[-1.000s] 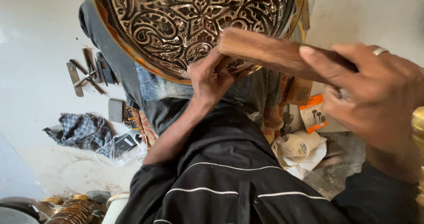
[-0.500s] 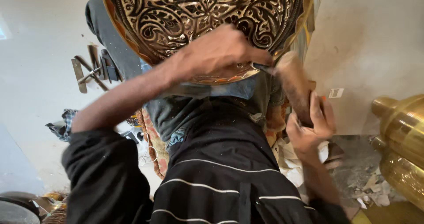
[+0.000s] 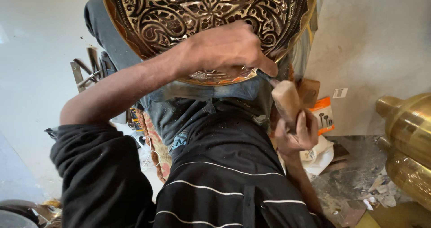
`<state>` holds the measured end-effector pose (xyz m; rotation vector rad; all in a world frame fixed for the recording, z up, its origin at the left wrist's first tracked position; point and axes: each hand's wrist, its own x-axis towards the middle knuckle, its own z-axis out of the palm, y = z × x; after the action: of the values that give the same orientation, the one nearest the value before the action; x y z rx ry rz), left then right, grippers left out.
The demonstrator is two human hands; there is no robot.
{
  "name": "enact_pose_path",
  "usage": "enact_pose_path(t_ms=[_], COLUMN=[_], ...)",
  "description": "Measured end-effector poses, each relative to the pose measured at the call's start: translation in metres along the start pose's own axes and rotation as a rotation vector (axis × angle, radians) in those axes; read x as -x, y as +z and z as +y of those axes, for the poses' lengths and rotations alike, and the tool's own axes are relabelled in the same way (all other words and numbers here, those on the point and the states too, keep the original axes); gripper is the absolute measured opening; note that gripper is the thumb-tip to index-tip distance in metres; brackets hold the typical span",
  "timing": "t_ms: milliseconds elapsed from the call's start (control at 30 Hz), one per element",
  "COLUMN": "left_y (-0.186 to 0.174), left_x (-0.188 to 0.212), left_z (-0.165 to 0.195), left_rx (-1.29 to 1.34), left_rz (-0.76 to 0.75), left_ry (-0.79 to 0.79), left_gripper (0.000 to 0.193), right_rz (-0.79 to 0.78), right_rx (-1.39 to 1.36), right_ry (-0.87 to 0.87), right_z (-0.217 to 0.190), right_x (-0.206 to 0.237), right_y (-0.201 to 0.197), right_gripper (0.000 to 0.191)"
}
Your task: The person holds a large brass plate on their lap and uses a chisel and wooden mallet to engrave intricate patterns into the metal surface. They repeatedly strike the chisel to deepen and refine the design across the plate.
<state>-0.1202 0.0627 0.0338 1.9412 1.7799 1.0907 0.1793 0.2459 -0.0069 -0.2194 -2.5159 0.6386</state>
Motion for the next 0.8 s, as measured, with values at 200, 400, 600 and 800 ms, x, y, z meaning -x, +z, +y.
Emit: enact_pose_path(t_ms=[200,400,600,800], left_y=[0.009,0.050,0.103,0.099], left_x=[0.014,0.024,0.021,0.023], left_z=[0.012,0.050,0.064,0.069], left_rx=[-0.080,0.066,-0.065,0.131], left_rz=[0.100,0.523,0.966,1.347], left_ry=[-0.177,-0.613,-0.857,-0.759], left_gripper=[0.052,0.038,0.052,0.042], right_rz=[-0.110,-0.424,-0.712,-0.623], right_rx=[0.042,-0.093,-0.065,-0.102], right_ry=[-0.085,-0.108,-0.267,-0.289], right_z=[0.012,0.009,-0.018,-0.031], right_x=[-0.032,-0.137,-0.226,-0.230], right_y=[-0.008,-0.048,-0.062,-0.055], right_gripper=[0.054,0.061,0.064,0.054])
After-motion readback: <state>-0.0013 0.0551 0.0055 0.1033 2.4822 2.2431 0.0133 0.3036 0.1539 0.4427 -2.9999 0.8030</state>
